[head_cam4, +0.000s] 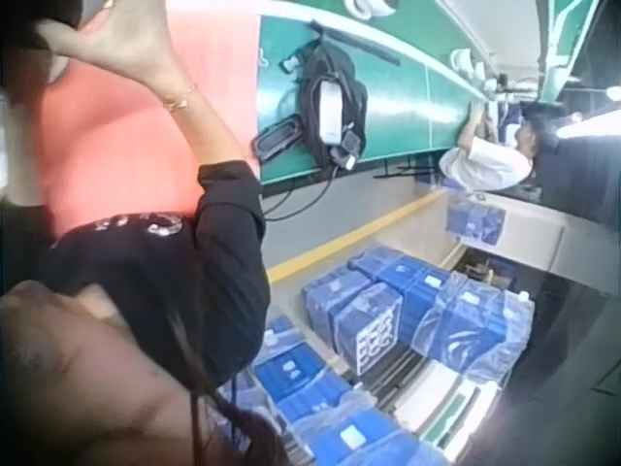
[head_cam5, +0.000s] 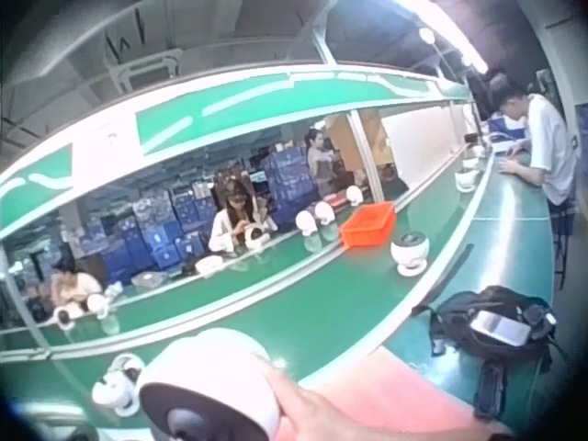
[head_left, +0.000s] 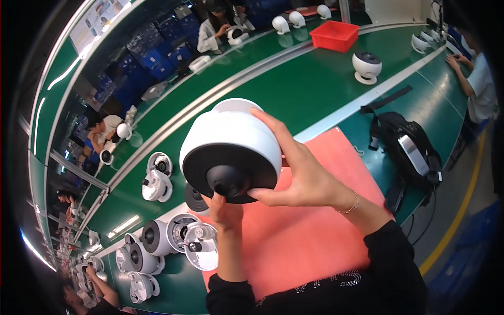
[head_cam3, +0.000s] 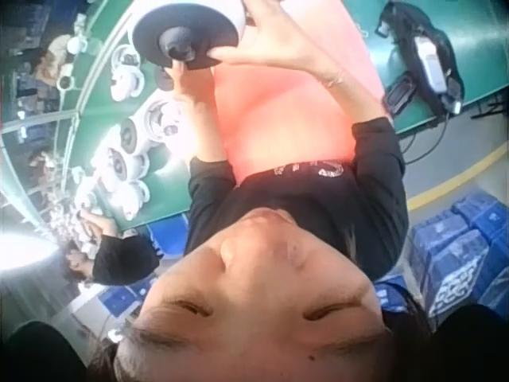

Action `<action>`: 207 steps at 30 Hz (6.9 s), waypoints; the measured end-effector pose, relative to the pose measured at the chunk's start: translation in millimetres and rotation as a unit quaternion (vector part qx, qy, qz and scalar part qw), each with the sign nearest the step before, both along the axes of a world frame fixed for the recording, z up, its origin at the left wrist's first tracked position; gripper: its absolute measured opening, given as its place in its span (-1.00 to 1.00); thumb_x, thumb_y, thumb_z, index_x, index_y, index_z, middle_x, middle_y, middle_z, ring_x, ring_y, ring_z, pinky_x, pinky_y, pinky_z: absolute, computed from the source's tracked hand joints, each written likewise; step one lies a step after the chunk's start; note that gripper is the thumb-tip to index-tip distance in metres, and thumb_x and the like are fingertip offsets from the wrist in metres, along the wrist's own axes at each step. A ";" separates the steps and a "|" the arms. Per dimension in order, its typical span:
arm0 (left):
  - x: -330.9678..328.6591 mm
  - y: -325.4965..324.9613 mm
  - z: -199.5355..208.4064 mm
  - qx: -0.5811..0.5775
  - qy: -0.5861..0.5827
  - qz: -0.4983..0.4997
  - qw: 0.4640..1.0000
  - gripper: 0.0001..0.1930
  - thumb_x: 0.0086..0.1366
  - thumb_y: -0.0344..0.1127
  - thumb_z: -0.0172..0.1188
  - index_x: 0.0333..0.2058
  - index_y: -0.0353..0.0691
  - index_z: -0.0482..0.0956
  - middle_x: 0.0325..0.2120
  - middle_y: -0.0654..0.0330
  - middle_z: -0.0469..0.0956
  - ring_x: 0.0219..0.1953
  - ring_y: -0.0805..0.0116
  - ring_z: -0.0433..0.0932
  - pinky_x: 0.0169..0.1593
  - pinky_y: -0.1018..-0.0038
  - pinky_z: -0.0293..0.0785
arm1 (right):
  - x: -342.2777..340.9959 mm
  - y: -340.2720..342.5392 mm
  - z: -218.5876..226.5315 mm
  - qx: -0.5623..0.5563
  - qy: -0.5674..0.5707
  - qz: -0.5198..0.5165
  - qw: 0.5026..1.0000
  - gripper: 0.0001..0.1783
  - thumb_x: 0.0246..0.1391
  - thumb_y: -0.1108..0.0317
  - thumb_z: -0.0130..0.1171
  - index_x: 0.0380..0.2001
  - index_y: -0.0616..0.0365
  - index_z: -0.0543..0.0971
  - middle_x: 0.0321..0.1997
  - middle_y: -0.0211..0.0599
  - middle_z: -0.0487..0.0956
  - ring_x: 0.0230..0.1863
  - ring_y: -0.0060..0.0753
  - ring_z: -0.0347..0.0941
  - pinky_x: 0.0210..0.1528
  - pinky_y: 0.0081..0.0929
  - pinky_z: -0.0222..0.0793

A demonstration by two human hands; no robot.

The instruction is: Assemble the internal components and outer housing of dome security cameras on a production line.

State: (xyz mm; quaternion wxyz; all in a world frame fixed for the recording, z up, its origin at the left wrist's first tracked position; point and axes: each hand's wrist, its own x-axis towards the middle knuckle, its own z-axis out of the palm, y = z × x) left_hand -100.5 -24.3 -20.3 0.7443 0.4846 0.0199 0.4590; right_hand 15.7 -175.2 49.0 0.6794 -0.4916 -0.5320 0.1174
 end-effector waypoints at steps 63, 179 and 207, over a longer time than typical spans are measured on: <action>-57.6 213.4 46.9 -0.084 0.353 0.156 0.919 -0.56 0.17 -0.21 0.11 -0.11 -0.46 0.35 -0.36 -0.17 0.49 -0.47 0.18 0.58 -0.54 0.67 0.55 | 62.1 86.0 -73.6 -0.134 -0.068 -0.096 0.984 -0.49 -0.13 0.45 0.15 -0.02 0.04 0.37 -0.23 -0.31 0.43 -0.27 -0.43 0.36 -0.26 -0.51 0.30; -104.0 -59.1 27.9 0.511 0.571 -0.111 0.633 -0.50 -0.13 0.09 0.31 -0.72 -0.33 0.46 -0.85 0.06 0.38 -0.78 0.13 0.41 -0.66 0.40 0.28 | -35.9 -56.7 -29.1 -0.250 -0.366 0.182 0.878 -0.46 -0.26 0.22 0.27 -0.12 0.15 0.49 -0.12 -0.32 0.41 -0.04 -0.24 0.26 -0.11 -0.32 0.15; -102.0 -55.9 23.6 0.373 0.349 -0.013 0.860 -0.10 -0.23 -0.24 0.41 0.07 -0.56 0.17 -0.26 -0.10 0.50 -0.26 0.18 0.57 -0.26 0.41 0.54 | -35.8 -26.5 -48.8 -0.174 -0.136 0.047 0.974 -0.12 -0.52 0.09 0.51 -0.15 0.28 0.26 -0.22 0.00 0.49 -0.23 -0.14 0.51 -0.16 -0.38 0.42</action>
